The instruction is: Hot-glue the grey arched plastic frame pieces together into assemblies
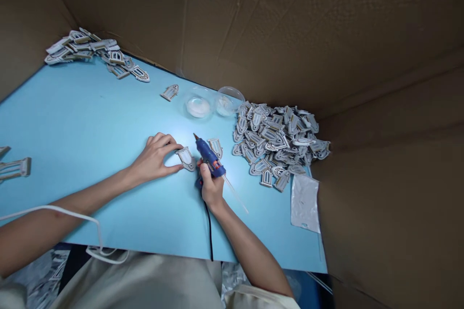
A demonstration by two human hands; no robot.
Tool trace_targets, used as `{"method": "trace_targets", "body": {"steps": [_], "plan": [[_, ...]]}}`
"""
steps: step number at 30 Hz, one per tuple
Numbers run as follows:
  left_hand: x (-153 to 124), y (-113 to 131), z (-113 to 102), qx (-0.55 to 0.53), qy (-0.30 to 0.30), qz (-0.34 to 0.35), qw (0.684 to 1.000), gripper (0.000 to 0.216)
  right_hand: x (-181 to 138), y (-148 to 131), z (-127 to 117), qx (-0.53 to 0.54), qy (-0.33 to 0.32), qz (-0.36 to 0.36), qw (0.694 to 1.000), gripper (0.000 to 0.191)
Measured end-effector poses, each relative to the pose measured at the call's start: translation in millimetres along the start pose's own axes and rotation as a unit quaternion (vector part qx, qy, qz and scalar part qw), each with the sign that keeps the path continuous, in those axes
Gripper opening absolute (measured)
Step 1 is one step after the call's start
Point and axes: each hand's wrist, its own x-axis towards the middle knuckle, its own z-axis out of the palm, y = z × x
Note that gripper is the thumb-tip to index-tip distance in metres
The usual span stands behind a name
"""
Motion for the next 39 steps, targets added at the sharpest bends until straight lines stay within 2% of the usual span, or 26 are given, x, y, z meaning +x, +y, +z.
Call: {"method": "trace_targets", "body": {"steps": [2,4,6,8,10,12,14,16,18,21,24,26,28,29,30,31,32,34,35,37,39], "plan": [[0,0,-1,-0.005,-0.004,0.0,1.0,0.044,2,-2,-5,0.023,0.058,-0.011,0.998,0.043],[-1,-2,-2,-0.011,-0.007,0.001,1.0,0.043,5,-7,-22,0.007,0.102,-0.014,0.995,0.045],[-2,-4,-2,-0.015,-0.009,0.007,1.0,0.042,8,-13,-51,-0.071,0.121,-0.009,0.99,0.048],[-4,-7,-2,-0.015,-0.005,0.017,1.0,0.041,6,-21,-90,-0.222,0.118,-0.007,0.968,0.048],[-6,-11,-2,-0.013,0.005,0.035,0.999,0.04,-1,-33,-133,-0.406,0.107,-0.008,0.908,0.044],[-8,-16,-1,-0.014,0.021,0.058,0.998,0.039,-13,-50,-173,-0.557,0.098,0.033,0.824,0.037],[-7,-22,2,-0.02,0.048,0.081,0.995,0.035,-27,-67,-203,-0.653,0.101,0.103,0.743,0.035],[-6,-28,4,-0.022,0.066,0.099,0.993,0.033,-38,-78,-224,-0.706,0.121,0.17,0.677,0.035],[-4,-31,6,-0.015,0.072,0.11,0.991,0.034,-47,-81,-237,-0.731,0.135,0.223,0.631,0.034],[-4,-30,4,-0.005,0.059,0.105,0.993,0.037,-55,-69,-245,-0.737,0.106,0.279,0.606,0.033],[-4,-24,-1,-0.006,0.032,0.086,0.996,0.038,-58,-56,-246,-0.726,0.032,0.307,0.614,0.034],[-4,-21,-5,-0.018,0.018,0.078,0.997,0.039,-56,-55,-244,-0.732,-0.01,0.305,0.609,0.033],[-4,-18,-8,-0.037,0.007,0.078,0.996,0.041,-50,-62,-237,-0.755,-0.005,0.264,0.6,0.034],[-4,-17,-9,-0.047,0.003,0.08,0.996,0.041,-47,-66,-231,-0.762,0.011,0.223,0.608,0.036],[-4,-16,-10,-0.055,0.001,0.084,0.995,0.041,-42,-71,-222,-0.754,0.029,0.166,0.634,0.038],[-5,-15,-11,-0.061,-0.001,0.089,0.994,0.041,-37,-75,-210,-0.728,0.037,0.101,0.678,0.039],[-5,-15,-11,-0.065,-0.001,0.094,0.993,0.04,-32,-76,-195,-0.677,0.026,0.034,0.735,0.039],[-5,-14,-13,-0.074,0.002,0.105,0.992,0.039,-22,-73,-158,-0.524,-0.049,-0.065,0.848,0.032],[-5,-14,-14,-0.08,0.005,0.113,0.99,0.039,-17,-68,-137,-0.442,-0.102,-0.084,0.887,0.03],[-5,-15,-17,-0.097,0.018,0.14,0.985,0.04,-8,-53,-96,-0.308,-0.188,-0.086,0.929,0.03],[-4,-15,-21,-0.113,0.037,0.171,0.978,0.04,-1,-38,-59,-0.214,-0.227,-0.069,0.948,0.036]]}}
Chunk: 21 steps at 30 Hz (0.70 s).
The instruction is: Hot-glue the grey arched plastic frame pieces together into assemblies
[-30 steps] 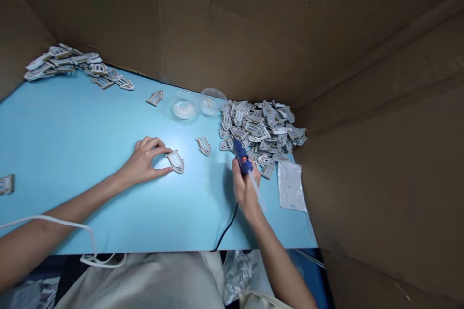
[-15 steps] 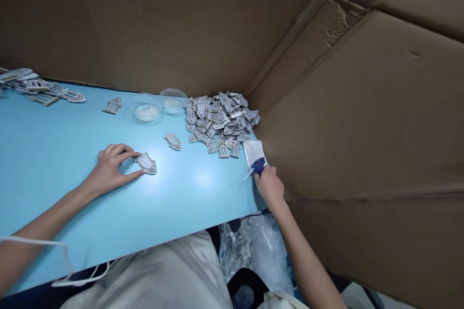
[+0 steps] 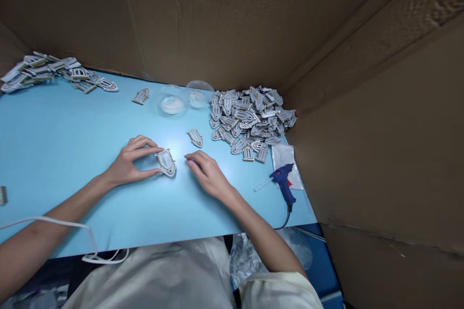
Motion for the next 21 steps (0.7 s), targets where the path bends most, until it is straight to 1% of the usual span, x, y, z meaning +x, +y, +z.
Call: {"method": "trace_targets", "body": {"steps": [3,5,6,8,11,14,17,21], "plan": [[1,0,-5,-0.011,0.019,0.02,1.0,0.041,23,2,34,0.137,-0.016,0.022,0.99,0.056],[2,0,-6,-0.018,0.025,0.017,0.999,0.042,30,1,45,0.191,-0.027,0.04,0.98,0.067],[2,0,-6,-0.021,0.027,0.016,0.999,0.042,31,0,48,0.195,-0.031,0.042,0.979,0.069],[3,1,-4,-0.027,0.026,0.018,0.999,0.042,31,-3,51,0.16,-0.03,0.029,0.986,0.068],[4,5,-2,-0.035,0.024,0.036,0.998,0.041,26,-6,49,0.062,-0.015,-0.007,0.998,0.062],[5,9,-1,-0.04,0.023,0.055,0.997,0.041,19,-5,47,0.001,-0.006,-0.028,1.0,0.058],[5,10,-2,-0.034,0.01,0.05,0.998,0.042,13,-2,47,-0.019,-0.001,-0.04,0.999,0.058],[4,8,-3,-0.033,0.017,0.043,0.998,0.043,12,2,46,-0.029,0.028,-0.042,0.998,0.058]]}}
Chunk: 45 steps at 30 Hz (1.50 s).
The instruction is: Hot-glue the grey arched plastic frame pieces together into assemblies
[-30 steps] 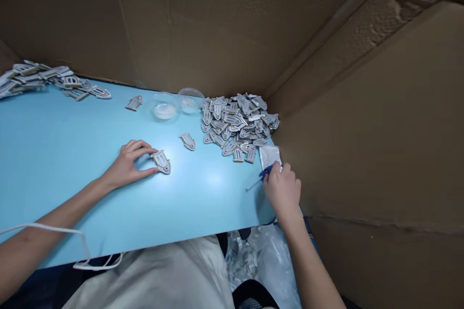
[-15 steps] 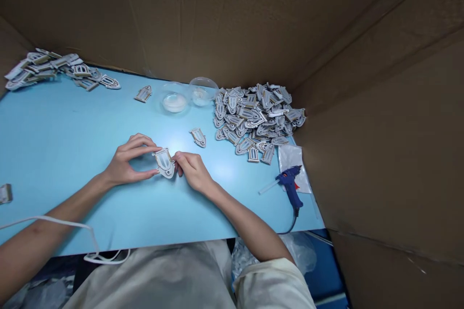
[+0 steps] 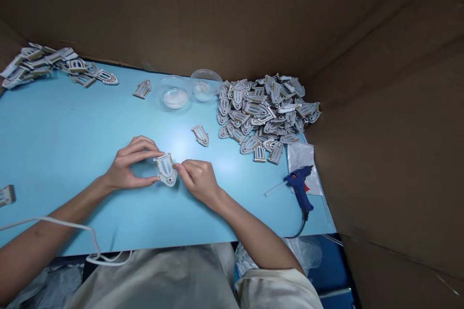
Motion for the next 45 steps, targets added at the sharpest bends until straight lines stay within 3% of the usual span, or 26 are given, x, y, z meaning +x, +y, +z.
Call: {"method": "trace_targets", "body": {"steps": [6,10,12,14,18,22,25,27,29,32,34,36,41,45], "plan": [[1,1,0,-0.012,0.014,0.005,1.0,0.041,12,11,-29,-0.04,0.119,0.034,0.992,0.059],[2,3,0,-0.032,0.033,0.036,0.998,0.04,15,22,-67,-0.034,0.292,0.039,0.955,0.066],[2,3,0,-0.04,0.039,0.049,0.997,0.042,14,25,-82,0.044,0.356,0.042,0.933,0.068],[2,4,-1,-0.046,0.039,0.054,0.997,0.045,13,25,-88,0.167,0.316,0.054,0.932,0.067],[2,8,0,-0.063,0.036,0.058,0.996,0.047,10,19,-73,0.348,0.143,0.099,0.921,0.062],[1,15,2,-0.101,0.026,0.058,0.993,0.048,7,20,-46,0.482,0.12,0.152,0.854,0.065],[1,19,4,-0.121,0.019,0.061,0.991,0.047,4,22,-39,0.57,0.117,0.154,0.799,0.069],[0,22,6,-0.129,0.019,0.064,0.989,0.047,4,20,-38,0.596,0.081,0.14,0.786,0.068],[-1,24,8,-0.135,0.022,0.065,0.988,0.048,5,13,-37,0.559,0.025,0.135,0.818,0.067],[-1,29,11,-0.138,0.022,0.065,0.988,0.049,7,-2,-30,0.395,-0.065,0.111,0.91,0.063],[-1,31,14,-0.141,0.021,0.066,0.988,0.049,5,-10,-22,0.31,-0.113,0.079,0.941,0.067],[-1,31,16,-0.14,0.03,0.065,0.988,0.05,0,-15,-14,0.281,-0.128,0.066,0.949,0.071],[-2,21,16,-0.109,0.082,0.035,0.99,0.052,-7,-17,-7,0.252,-0.096,0.06,0.961,0.071],[-2,13,11,-0.099,0.106,0.019,0.989,0.051,-3,-19,-14,0.307,-0.159,0.008,0.938,0.068]]}}
